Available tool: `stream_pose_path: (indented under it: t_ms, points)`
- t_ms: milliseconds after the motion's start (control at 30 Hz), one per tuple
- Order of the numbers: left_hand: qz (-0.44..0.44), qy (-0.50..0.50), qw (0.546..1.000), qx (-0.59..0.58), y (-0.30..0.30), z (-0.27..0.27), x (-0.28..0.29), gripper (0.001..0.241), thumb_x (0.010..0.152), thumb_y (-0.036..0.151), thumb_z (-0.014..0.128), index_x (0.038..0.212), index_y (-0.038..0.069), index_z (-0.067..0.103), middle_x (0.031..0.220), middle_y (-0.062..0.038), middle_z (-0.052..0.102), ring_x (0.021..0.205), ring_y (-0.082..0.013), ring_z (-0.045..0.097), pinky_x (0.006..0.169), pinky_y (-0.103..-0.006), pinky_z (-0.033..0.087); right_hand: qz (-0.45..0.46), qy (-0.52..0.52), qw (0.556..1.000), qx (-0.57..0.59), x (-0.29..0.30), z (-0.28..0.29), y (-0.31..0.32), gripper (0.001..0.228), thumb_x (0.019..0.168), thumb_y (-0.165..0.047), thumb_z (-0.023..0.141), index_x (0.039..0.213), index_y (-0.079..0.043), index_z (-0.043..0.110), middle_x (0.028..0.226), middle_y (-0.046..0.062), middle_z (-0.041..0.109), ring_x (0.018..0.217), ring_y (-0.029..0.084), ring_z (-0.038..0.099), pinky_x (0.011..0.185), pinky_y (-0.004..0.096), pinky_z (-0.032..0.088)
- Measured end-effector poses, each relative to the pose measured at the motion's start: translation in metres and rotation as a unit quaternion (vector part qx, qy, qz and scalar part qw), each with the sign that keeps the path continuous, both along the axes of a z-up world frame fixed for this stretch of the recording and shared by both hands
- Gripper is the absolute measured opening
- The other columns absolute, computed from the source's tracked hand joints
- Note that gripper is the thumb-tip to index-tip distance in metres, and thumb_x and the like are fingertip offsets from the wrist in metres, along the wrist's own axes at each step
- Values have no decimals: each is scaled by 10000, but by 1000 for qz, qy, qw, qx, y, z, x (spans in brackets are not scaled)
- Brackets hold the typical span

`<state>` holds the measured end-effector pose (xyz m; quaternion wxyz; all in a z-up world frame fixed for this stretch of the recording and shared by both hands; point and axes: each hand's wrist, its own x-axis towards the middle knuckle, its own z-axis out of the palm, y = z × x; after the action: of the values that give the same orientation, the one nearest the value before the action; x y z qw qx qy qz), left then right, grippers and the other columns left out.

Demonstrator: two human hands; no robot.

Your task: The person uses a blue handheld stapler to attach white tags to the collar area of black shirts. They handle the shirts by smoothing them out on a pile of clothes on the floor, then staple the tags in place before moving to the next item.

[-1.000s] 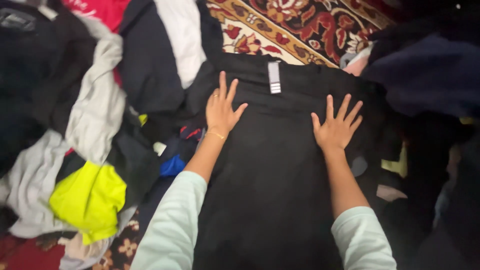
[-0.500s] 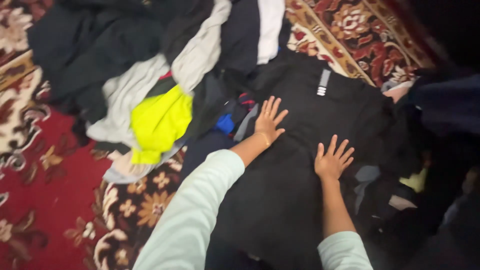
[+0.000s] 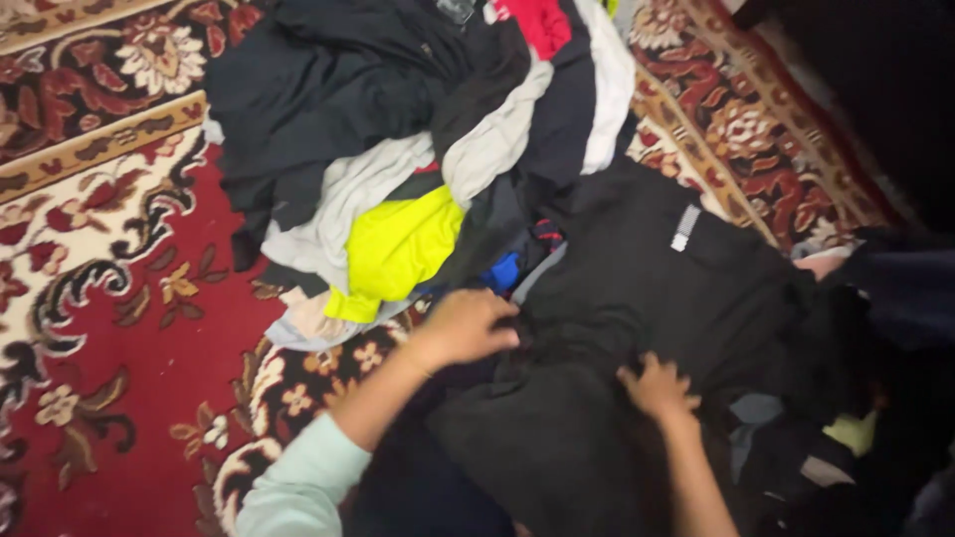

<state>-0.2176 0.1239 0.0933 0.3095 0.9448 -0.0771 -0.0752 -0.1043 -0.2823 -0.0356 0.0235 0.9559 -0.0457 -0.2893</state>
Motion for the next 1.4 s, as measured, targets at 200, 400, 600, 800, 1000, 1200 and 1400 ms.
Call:
stream_pose_path:
  t_ms: [200, 400, 600, 800, 1000, 1200, 1400]
  points:
    - [278, -274, 913, 121, 162, 78, 14, 604, 797, 256, 811, 1362, 131, 635, 1138, -134, 598, 1003, -395, 556, 805, -532, 459, 203, -352, 849, 338, -8, 167, 206, 385, 880, -148, 774, 1253, -185, 683, 1316, 140, 613, 1198, 436, 622, 988, 534, 494]
    - [359, -219, 867, 267, 252, 26, 66, 749, 903, 584, 718, 1530, 245, 488, 1151, -136, 591, 1140, -416, 604, 1032, -627, 397, 398, -471, 697, 367, -1, 226, 364, 573, 806, -189, 806, 1357, -251, 666, 1497, 248, 486, 1456, 457, 381, 1225, 608, 180]
    - [391, -300, 803, 335, 228, 0, 52, 459, 962, 471, 633, 1356, 236, 645, 915, -17, 577, 991, -254, 521, 952, -475, 380, 408, -395, 742, 357, 76, 149, 380, 428, 819, -244, 797, 1233, -315, 711, 1471, 117, 535, 1373, 311, 514, 1125, 484, 361]
    - [345, -215, 872, 272, 178, 48, -5, 371, 885, 252, 637, 1254, 235, 676, 827, -6, 603, 884, -243, 562, 809, -434, 427, 256, -381, 749, 478, 106, 204, 334, 471, 805, 83, 720, 1092, -290, 747, 1325, 63, 660, 1220, 354, 654, 1038, 452, 490]
    - [284, -47, 933, 216, 103, -34, -34, 238, 834, 480, 679, 942, 276, 620, 648, -40, 609, 599, -306, 669, 521, -449, 499, 255, -355, 815, 380, 153, 144, 325, 351, 809, 91, 610, 969, -219, 651, 1379, 23, 631, 1202, 348, 654, 1021, 454, 503]
    - [246, -112, 957, 108, 37, 33, -36, 328, 992, 452, 646, 867, 153, 598, 568, -142, 645, 493, -392, 659, 401, -498, 480, 298, -472, 713, 425, 69, 226, 386, 221, 820, -27, 560, 1034, -65, 596, 1108, 173, 554, 1059, 368, 514, 915, 502, 362]
    - [143, 70, 982, -104, 85, 140, -16, 551, 912, 565, 614, 1127, 70, 725, 969, -240, 767, 952, -487, 725, 776, -598, 564, 306, -278, 841, 350, 63, 163, 392, 522, 872, -171, 764, 1342, -339, 615, 1369, 28, 444, 1274, 351, 452, 1021, 520, 411]
